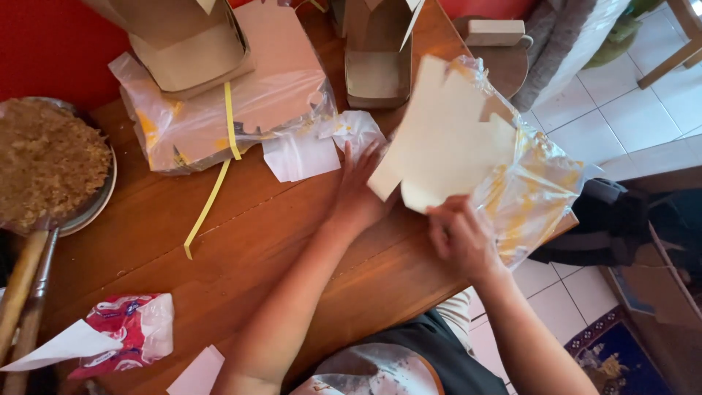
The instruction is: The person assembles a flat cardboard takeout box by folding and interlocking its tabs. They wipe the cardboard with a tissue, fold along pre-scored lines, and secure the box shape by hand. The finished box is placed on a stack of similar boxes.
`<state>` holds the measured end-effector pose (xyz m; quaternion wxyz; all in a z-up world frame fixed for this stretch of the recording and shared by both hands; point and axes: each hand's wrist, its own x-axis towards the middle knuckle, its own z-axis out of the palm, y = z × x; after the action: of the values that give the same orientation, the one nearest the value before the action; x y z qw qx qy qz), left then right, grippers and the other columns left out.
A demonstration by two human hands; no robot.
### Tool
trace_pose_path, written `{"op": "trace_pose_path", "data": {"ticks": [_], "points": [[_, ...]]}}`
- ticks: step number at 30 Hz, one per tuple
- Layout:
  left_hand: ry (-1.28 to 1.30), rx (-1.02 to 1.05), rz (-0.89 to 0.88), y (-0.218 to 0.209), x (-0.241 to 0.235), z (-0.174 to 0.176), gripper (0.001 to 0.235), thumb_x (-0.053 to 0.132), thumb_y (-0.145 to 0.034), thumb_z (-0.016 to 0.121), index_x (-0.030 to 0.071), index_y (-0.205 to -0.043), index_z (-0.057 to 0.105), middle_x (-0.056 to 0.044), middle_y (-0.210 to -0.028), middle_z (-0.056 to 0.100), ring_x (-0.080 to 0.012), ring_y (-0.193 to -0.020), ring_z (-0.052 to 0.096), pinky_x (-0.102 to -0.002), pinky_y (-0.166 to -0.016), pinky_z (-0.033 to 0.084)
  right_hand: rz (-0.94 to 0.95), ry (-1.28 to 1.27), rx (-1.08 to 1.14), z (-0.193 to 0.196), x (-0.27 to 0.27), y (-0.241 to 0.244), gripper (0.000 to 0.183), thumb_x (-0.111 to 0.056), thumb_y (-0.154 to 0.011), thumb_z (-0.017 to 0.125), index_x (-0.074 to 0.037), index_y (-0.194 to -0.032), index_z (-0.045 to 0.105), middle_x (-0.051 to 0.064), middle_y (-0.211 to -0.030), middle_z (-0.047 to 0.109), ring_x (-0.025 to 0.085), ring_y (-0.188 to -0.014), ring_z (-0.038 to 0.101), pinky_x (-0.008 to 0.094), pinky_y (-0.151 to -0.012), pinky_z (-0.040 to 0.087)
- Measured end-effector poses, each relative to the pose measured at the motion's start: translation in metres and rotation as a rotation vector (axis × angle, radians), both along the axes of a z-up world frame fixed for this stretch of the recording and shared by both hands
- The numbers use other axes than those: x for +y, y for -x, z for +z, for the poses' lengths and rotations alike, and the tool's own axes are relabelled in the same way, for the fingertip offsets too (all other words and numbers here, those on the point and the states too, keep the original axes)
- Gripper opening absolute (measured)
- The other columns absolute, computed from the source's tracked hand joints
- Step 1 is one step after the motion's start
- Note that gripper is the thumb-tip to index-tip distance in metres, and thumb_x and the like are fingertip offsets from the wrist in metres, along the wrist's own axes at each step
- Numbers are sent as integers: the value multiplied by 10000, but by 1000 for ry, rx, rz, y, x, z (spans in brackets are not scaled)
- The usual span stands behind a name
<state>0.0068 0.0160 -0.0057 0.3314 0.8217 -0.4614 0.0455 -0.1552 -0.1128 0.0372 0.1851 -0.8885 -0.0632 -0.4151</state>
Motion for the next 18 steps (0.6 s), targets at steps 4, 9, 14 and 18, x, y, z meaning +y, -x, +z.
{"op": "trace_pose_path", "data": {"ticks": [4, 9, 14, 18], "points": [[-12, -87, 146, 21, 4, 75, 452, 228, -943, 588, -59, -1293, 585, -194, -1263, 636, -369, -1280, 508, -582, -1196, 186, 39, -108, -145, 12, 6, 2, 101, 3, -827, 678, 21, -909, 734, 156, -872, 645, 348, -731, 652, 388, -668, 540], [154, 55, 159, 16, 13, 62, 390, 235, -905, 613, 7, -1221, 596, -172, -1271, 591, -331, -1278, 507, -523, -1168, 249, -145, -381, -404, 58, 15, -5, 202, -174, -1055, 467, 15, -996, 427, 210, -964, 445, 414, -730, 637, 466, -731, 546], [308, 178, 195, -2, 19, 50, 336, 242, -871, 635, 66, -1156, 607, -152, -1278, 549, -296, -1276, 507, -471, -1143, 305, 163, -499, -232, 7, -14, 1, 221, -239, -941, 499, -56, -1054, 449, 211, -996, 554, 413, -902, 640, 498, -837, 561], [460, 300, 208, -18, 29, 40, 286, 248, -837, 658, 125, -1091, 617, -132, -1285, 508, -262, -1274, 508, -418, -1119, 361, 376, -361, -74, 11, 12, 5, 104, 7, -961, 506, 49, -1044, 460, 270, -1018, 558, 481, -988, 662, 557, -867, 617]]}}
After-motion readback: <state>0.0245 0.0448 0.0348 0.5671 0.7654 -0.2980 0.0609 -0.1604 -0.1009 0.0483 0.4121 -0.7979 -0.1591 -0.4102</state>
